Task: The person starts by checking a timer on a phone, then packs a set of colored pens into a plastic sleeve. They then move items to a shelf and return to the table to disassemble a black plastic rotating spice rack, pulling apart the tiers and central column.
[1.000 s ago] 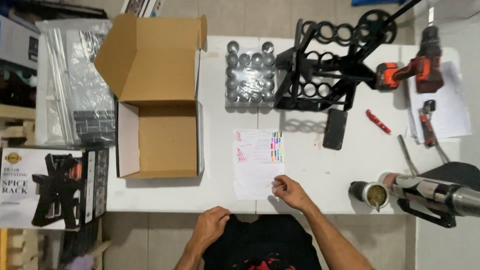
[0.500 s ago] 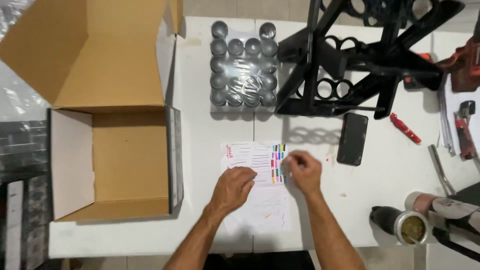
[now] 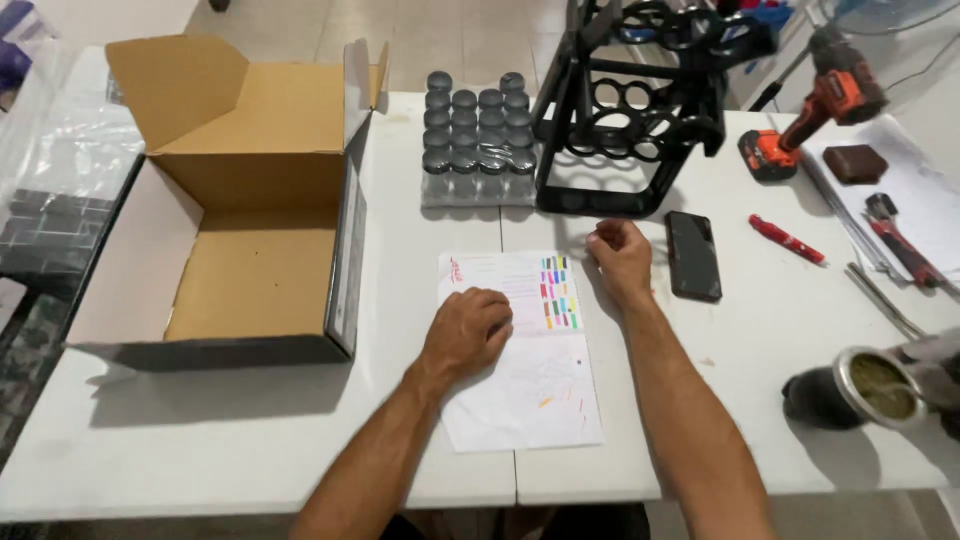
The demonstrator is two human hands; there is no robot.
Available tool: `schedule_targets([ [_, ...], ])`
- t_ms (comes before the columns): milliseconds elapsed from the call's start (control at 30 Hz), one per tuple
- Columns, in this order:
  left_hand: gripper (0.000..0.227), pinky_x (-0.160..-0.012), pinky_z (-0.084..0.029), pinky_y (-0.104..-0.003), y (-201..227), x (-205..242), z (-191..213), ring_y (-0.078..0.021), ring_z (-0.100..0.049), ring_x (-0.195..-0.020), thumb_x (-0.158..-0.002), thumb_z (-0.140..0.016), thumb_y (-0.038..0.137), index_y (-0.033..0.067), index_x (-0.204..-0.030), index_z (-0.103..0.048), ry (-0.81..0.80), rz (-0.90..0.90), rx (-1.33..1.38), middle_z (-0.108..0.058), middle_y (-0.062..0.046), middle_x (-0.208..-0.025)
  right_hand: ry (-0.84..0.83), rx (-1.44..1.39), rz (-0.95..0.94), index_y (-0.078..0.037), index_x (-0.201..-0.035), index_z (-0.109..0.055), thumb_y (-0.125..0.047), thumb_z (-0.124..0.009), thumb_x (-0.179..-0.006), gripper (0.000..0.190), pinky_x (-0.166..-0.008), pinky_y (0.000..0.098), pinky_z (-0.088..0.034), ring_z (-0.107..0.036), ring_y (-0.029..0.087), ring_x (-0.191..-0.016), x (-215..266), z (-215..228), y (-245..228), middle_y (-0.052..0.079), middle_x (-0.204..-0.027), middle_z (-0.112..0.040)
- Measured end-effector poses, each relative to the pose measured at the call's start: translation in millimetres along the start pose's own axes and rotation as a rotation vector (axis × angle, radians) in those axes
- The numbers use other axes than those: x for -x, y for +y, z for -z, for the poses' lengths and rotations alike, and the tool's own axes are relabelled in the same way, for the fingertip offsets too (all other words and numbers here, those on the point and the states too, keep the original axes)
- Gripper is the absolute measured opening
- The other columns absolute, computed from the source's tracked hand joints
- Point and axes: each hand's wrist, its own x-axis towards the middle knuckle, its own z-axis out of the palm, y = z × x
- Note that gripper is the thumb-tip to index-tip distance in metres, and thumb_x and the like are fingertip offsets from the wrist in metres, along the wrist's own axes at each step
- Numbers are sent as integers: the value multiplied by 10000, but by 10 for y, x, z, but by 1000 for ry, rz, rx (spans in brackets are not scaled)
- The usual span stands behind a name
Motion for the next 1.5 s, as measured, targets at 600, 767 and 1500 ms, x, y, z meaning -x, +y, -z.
schedule_targets([
  [600,159,-1189,-185,-519,230,1,403,-224,-498,-1284,-797,-614,144,129,-955,-614,-146,187,-90,-608,-45,-1228,212,397,-192,-62,-1564,-337,-337,-714,-831,869,-1132,401,-365,-456,301,-1428,-173,515,-498,165,-1551,-465],
  [767,539,-1195,-140,-614,-157,-39,220,-279,-451,-1364,-678,-540,-68,151,-1140,-711,-108,269,-202,-560,-128,-1390,280,247,-224,-123,-1571,-380,-351,-733,-857,829,-1060,373,-446,-615,205,-1266,-816,480,-269,63,-1453,-606],
  [1500,486,-1230,-81,-603,78,-37,398,-314,-339,-1456,-772,-564,280,61,-1203,-617,-175,312,-92,-452,-177,-1503,499,-460,49,-110,-1008,-575,-127,-521,-1073,87,-653,244,-514,-592,130,-659,-474,523,328,47,-785,-658],
])
